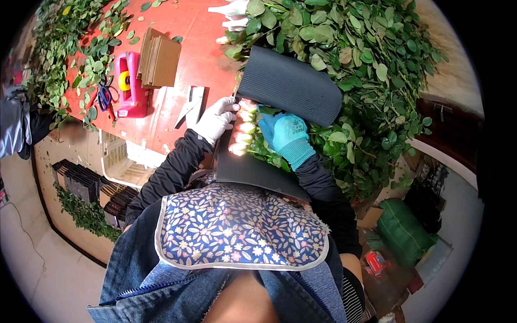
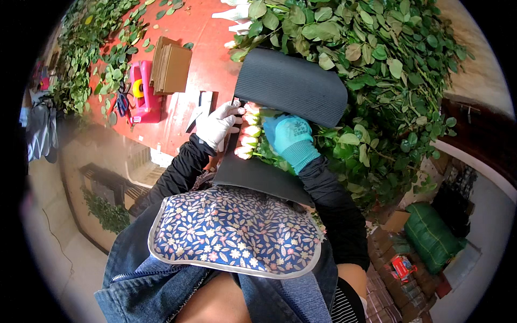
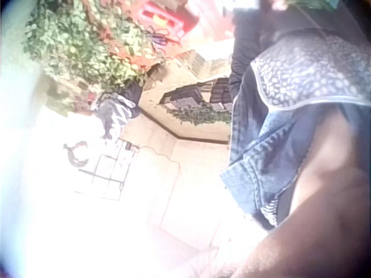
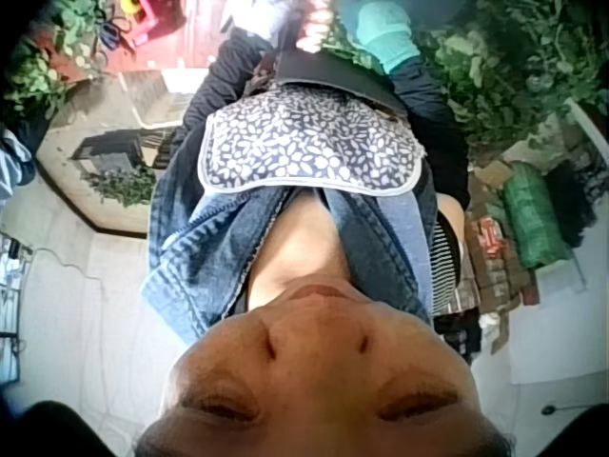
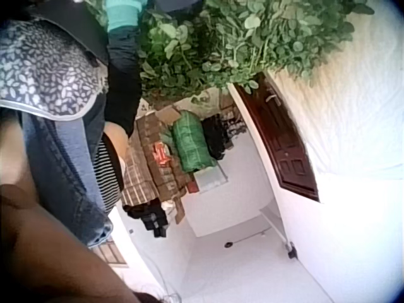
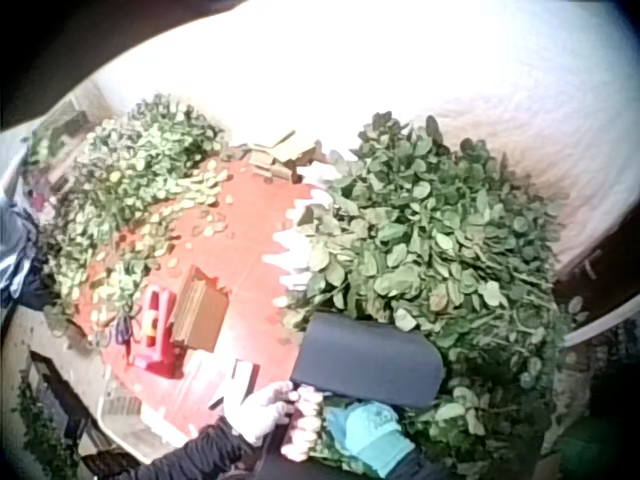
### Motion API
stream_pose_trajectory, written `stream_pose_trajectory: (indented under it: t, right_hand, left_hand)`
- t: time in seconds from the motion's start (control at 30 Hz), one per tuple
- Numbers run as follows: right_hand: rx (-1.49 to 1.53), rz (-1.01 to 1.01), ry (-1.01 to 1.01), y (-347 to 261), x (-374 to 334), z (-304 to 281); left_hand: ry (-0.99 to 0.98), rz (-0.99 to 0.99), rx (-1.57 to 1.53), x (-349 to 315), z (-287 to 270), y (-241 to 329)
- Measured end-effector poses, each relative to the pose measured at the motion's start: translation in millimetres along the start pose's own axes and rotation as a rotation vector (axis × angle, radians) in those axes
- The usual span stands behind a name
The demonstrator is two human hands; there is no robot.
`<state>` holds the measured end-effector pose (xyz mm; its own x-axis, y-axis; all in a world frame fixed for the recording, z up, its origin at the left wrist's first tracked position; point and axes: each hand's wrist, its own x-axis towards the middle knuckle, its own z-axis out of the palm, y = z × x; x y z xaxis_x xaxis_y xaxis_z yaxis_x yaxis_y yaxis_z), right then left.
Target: The person places rosebuds and leaves into a small cardboard jig, wraps them with plastic film, and secures the package with a stapler.
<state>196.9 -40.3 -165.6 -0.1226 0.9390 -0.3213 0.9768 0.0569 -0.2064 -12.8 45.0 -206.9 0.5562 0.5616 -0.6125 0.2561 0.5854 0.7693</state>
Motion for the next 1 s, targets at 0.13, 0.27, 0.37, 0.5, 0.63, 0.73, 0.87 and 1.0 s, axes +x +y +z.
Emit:
stream_pose_trajectory:
  t: [0.13,0.27,0.37,0.5,0.63,0.73,0.87,1.0]
  right_hand:
    - [0.019,-0.017,-0.022,2,1,0]
    - [0.042,-0.012,0.007,4,1,4]
    - [0.055,-0.013,0.017,4,0,5]
    - [0.033,-0.024,0.029,4,0,4]
    - [0.047,-0.027,0.055,4,1,7]
    - [0.090,0.007,0.037,3,0,3]
    - [0.102,0.000,0.025,6,-1,5]
    - [0.041,0.012,-0.009,1,1,-6]
  left_hand:
    - [0.008,0.000,-0.087,2,0,-10]
    - [0.028,0.008,-0.116,1,4,-12]
    - [0.011,0.021,-0.095,3,2,-14]
    - [0.001,-0.029,-0.133,3,1,-10]
    - [-0.009,-0.017,-0.056,-1,-3,-3]
    - [-0.012,0.145,0.066,2,-23,-10]
    - [0.236,0.361,0.626,-14,-60,2]
    - [0.210,0.535,0.805,-29,-59,16]
